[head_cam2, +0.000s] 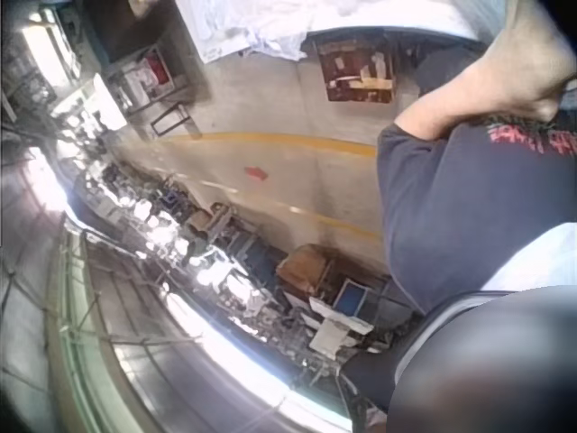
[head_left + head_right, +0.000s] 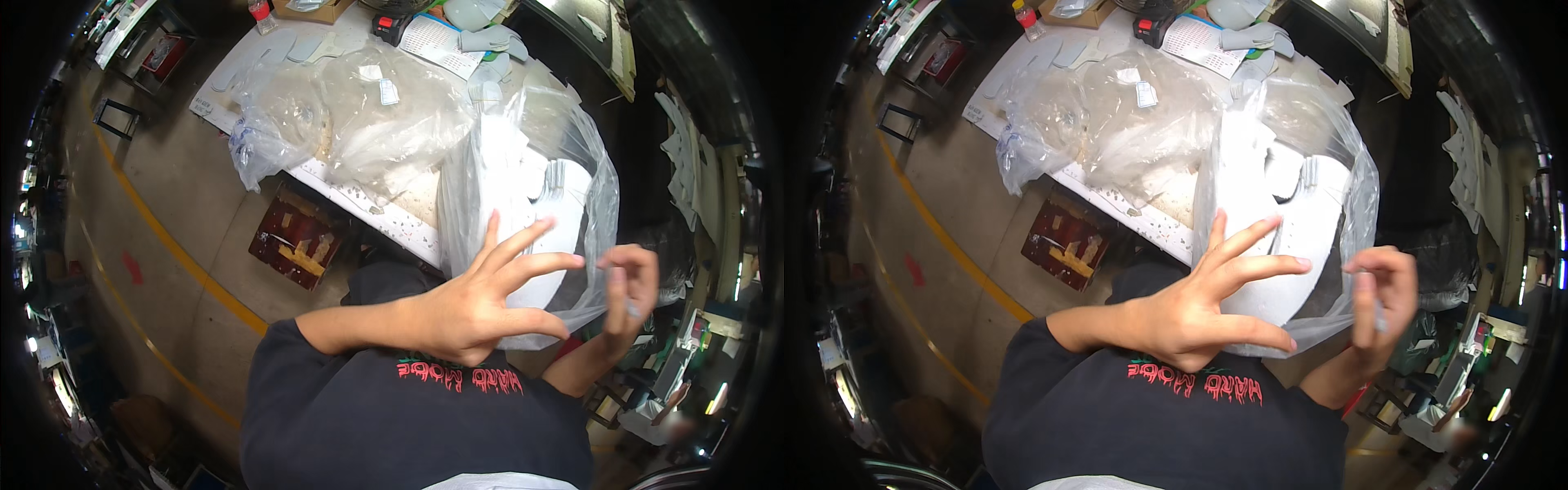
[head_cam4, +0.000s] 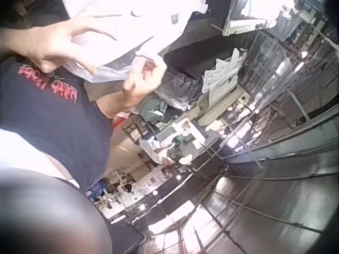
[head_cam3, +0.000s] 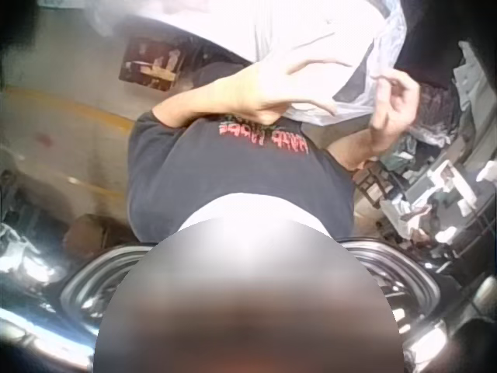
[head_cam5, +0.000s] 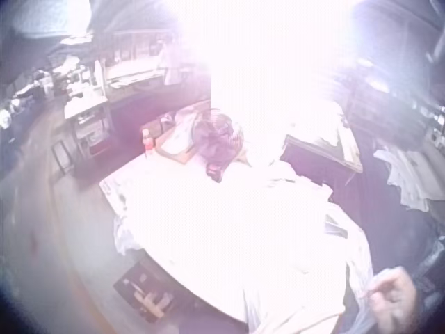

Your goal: The person places white plastic parts into a clear plastic bag, ties the bag shut, and places it into a red crate. They then move to another table, pick up a stack of similar parts, and write on a piece of paper with a pen.

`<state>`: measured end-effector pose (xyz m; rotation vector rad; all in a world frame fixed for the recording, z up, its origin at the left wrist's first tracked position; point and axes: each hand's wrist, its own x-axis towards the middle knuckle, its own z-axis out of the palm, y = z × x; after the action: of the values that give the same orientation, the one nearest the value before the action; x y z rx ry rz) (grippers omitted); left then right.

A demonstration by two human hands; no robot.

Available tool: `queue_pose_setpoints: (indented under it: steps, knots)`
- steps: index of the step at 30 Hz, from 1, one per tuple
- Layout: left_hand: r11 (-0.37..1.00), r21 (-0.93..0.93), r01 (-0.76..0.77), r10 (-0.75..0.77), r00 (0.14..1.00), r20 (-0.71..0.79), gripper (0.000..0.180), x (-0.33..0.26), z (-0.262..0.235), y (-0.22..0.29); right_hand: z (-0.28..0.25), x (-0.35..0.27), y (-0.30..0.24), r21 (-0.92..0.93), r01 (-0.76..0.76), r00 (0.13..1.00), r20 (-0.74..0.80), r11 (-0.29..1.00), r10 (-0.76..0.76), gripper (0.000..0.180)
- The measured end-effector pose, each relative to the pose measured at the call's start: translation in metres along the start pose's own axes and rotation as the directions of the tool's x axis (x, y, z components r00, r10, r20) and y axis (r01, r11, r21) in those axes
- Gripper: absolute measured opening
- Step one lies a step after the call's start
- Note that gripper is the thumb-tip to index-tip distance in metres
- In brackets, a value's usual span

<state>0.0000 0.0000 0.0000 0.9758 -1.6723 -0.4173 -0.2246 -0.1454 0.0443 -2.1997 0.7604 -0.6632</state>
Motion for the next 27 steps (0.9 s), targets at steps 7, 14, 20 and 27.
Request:
queue_pose_setpoints:
  steps: [7, 14, 20, 27]
  knots:
    - [0.95, -0.279, 0.139, -0.291, 0.717, -0.633, 0.022, 0.08, -0.054, -0.203, 0.035, -0.001, -0.04, -0.304, -0.061, 0.925, 0.341, 0.951, 0.168, 0.016]
    - [0.456, 0.359, 0.814, -0.782, 0.559, -0.275, 0.075, 0.121, -0.001, -0.38, 0.068, -0.028, -0.073, -0.264, -0.262, 0.874, 0.344, 0.928, 0.345, 0.02]
    - [0.356, 0.651, 0.67, -0.834, 0.542, -0.102, 0.086, 0.125, 0.035, -0.399, 0.094, -0.054, -0.084, -0.001, -0.273, 0.94, 0.211, 0.962, 0.267, 0.014]
    - [0.729, 0.344, 0.592, -0.631, 0.776, 0.001, 0.084, 0.109, 0.028, -0.394, 0.117, -0.058, -0.081, -0.043, -0.312, 0.943, -0.137, 0.949, 0.304, 0.009]
